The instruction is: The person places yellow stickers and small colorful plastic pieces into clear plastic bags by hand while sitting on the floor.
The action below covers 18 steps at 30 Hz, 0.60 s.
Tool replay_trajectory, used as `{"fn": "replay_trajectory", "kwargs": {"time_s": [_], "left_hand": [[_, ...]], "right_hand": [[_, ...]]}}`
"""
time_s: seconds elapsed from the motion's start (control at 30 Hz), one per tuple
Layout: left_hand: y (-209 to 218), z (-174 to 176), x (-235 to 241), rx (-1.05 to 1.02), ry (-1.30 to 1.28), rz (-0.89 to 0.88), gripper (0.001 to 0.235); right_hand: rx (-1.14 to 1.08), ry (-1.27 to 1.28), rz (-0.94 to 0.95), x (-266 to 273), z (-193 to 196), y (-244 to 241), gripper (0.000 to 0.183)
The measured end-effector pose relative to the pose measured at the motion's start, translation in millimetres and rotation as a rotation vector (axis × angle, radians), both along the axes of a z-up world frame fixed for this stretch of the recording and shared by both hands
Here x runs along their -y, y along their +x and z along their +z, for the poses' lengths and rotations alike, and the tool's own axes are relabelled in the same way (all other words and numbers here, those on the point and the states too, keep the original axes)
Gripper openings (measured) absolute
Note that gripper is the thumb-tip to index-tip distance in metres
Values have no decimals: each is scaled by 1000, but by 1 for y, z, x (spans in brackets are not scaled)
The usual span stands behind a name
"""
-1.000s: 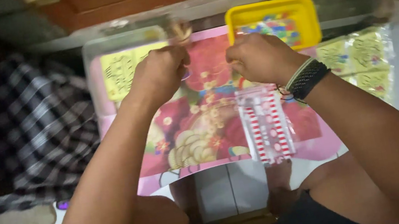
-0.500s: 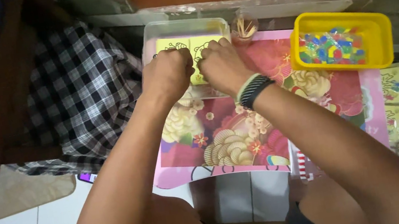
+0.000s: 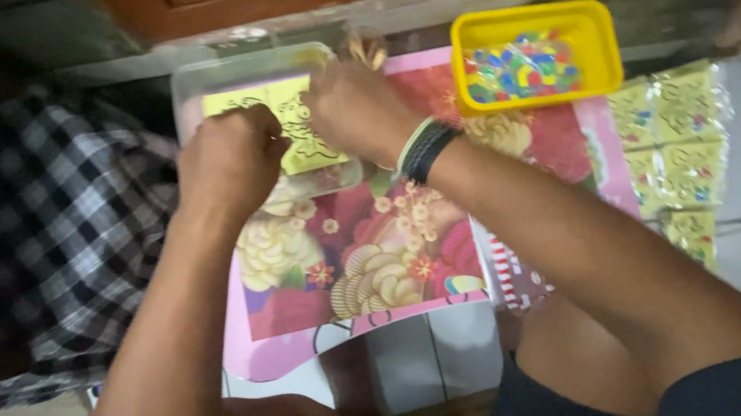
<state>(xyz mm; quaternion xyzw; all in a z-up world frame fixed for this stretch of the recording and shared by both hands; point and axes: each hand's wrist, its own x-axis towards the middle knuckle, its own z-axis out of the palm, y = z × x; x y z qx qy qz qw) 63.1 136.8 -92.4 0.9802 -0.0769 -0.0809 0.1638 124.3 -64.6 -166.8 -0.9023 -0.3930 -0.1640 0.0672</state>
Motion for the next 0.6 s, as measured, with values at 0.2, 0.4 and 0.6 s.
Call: {"fn": "replay_trajectory", "kwargs": {"time_s": [0.2, 0.4, 0.6], "left_hand": [[0, 8, 16, 98, -47, -51, 13], [8, 8, 72, 33, -73, -169, 19], [8, -7, 143, -76, -71, -258, 24]], "right_hand": [[-451, -141, -324, 116, 44, -16, 36], [-571, -307, -317, 185, 13, -70, 18], [-696, -168, -372, 206, -29, -80, 34]]}}
